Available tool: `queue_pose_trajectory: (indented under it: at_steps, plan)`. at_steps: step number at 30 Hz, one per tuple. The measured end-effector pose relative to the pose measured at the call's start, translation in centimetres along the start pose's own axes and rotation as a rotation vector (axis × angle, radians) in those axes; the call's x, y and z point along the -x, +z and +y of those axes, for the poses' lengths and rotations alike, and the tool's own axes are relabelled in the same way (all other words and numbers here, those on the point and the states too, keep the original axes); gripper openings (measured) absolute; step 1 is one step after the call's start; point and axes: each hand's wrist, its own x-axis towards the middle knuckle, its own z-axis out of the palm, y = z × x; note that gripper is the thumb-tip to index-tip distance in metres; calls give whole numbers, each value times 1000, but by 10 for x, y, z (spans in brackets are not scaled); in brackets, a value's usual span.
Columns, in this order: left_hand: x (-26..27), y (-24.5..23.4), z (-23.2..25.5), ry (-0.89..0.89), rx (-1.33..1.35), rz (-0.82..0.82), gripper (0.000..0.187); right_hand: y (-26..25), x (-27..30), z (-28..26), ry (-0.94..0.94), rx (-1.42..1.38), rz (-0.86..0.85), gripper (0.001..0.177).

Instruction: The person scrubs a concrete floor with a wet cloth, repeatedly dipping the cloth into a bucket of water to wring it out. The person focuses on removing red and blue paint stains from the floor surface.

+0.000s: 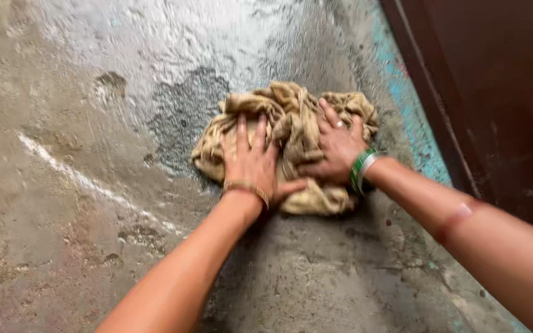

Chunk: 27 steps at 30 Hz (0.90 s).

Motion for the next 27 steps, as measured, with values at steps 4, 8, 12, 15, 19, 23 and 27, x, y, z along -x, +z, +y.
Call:
queue_pose_trajectory:
  at_steps: [4,8,12,15,19,23,27]
  plan:
    - [-40,-35,-8,-12,-28,-105,121,-28,-26,8,45,-13,8,99]
    - [5,-27,-12,106,-106,-179,119,-7,32,-24,65,-39,-71,98]
    - [64,2,-25,318,-70,-97,128,33,92,-52,10,-43,-53,100]
    - [40,-5,-33,279,-139,-184,116,29,56,-47,10,-128,42,112]
    - [-6,-35,-42,147,-35,-160,119,3,1,-26,86,-133,18,113]
    - [16,-29,-33,128,-52,-149,125,-2,9,-28,-26,-208,173,126]
    - [85,2,-31,236,-113,-156,127,33,77,-55,-107,22,-80,115]
